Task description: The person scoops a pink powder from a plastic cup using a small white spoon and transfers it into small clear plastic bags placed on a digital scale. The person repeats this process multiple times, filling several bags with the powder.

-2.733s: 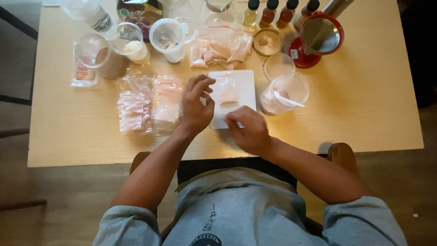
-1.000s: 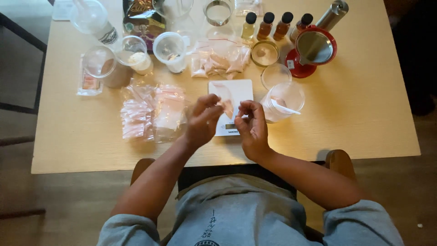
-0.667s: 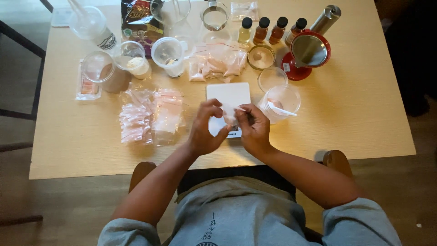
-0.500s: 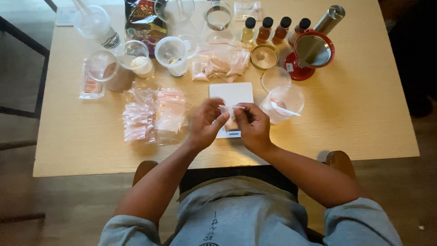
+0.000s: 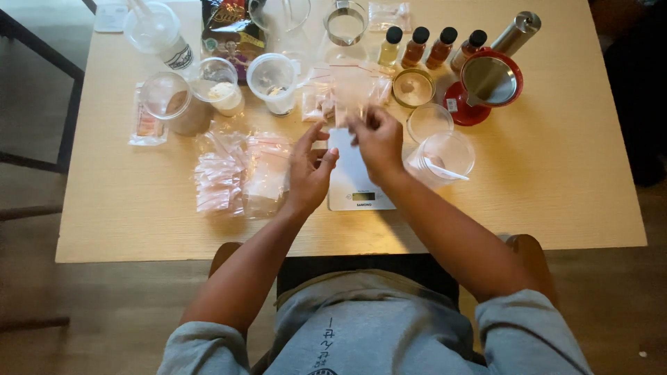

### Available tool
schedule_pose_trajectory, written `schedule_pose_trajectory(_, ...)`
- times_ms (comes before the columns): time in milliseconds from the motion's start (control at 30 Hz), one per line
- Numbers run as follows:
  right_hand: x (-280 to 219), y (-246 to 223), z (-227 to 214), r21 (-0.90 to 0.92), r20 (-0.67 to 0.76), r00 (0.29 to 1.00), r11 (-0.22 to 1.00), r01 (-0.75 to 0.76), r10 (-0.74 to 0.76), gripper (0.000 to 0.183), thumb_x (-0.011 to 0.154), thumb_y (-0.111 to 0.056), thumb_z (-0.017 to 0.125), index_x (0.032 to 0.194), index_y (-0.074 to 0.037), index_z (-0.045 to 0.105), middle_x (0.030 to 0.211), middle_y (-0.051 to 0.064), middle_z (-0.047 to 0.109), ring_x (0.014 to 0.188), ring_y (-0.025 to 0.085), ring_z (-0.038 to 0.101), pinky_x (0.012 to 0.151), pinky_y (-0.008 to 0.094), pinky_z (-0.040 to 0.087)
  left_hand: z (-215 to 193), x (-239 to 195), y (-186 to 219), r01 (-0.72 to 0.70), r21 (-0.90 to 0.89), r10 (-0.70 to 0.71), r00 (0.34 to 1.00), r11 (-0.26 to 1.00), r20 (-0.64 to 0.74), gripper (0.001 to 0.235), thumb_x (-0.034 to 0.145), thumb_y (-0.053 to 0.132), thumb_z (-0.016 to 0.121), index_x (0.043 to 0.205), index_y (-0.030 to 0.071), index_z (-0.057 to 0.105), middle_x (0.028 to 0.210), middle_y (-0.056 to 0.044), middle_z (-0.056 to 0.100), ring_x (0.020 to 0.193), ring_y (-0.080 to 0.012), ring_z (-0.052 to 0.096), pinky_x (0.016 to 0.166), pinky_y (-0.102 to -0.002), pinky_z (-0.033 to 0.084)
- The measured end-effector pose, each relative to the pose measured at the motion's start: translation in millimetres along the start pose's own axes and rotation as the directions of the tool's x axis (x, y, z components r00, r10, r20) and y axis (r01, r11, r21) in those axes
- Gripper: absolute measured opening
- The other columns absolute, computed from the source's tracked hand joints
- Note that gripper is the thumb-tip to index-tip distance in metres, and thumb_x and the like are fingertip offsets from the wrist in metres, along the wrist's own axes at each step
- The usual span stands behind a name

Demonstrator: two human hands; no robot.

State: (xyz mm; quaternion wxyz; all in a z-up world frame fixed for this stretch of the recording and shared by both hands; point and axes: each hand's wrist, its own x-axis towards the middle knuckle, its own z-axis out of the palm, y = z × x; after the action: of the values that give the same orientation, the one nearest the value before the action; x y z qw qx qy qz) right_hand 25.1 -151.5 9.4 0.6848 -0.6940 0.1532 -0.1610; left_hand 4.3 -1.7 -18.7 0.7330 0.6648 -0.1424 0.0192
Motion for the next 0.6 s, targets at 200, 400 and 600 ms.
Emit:
schedule_pose_trajectory(200,-2.8,11.3,0.5,0.024,-0.081,0.996,1.0,-0.02,0.022,0.061,0.09,0.004,0.071,0.145,0.016,0.046,0.125,0.027,0.062,0.109,0.025,0.07,0.097,0.037,0.059,-4.9,4.7,-21.7,0.084,0.026,-0.085,0.996,0.996,0.03,0.013,0.104,0.01,0.062,0.112,0.002,0.068,0.087,-0.009,0.065,0.079,-0.0204,0.071,0.067,-0.031,0.06)
schedule_pose_trajectory(400,-20.0,16.3,7.9,-0.023,-0.049,0.998,0.999,-0.028,0.027,0.013,0.087,0.001,0.075,0.099,-0.003,0.076,0.074,0.007,0.067,0.065,0.013,0.068,0.056,0.023,0.056,-5.3,4.8,-3.7,0.006,0.18,-0.016,0.998,0.984,0.055,0.015,0.096,-0.002,0.067,0.108,0.007,0.065,0.084,-0.01,0.068,0.075,-0.0214,0.07,0.061,-0.032,0.059)
schedule_pose_trajectory(600,-28.0,8.0,28.4,-0.051,0.135,0.991,0.999,-0.007,0.014,0.008,0.094,-0.006,0.074,0.086,-0.003,0.074,0.063,0.008,0.069,0.048,0.011,0.065,0.049,0.023,0.053,-66.5,17.4,-17.5,0.005,0.6,0.013,1.0,0.8,-0.025,0.015,0.09,0.01,0.065,0.105,0.013,0.065,0.077,-0.01,0.072,0.078,-0.0348,0.074,0.07,-0.045,0.058)
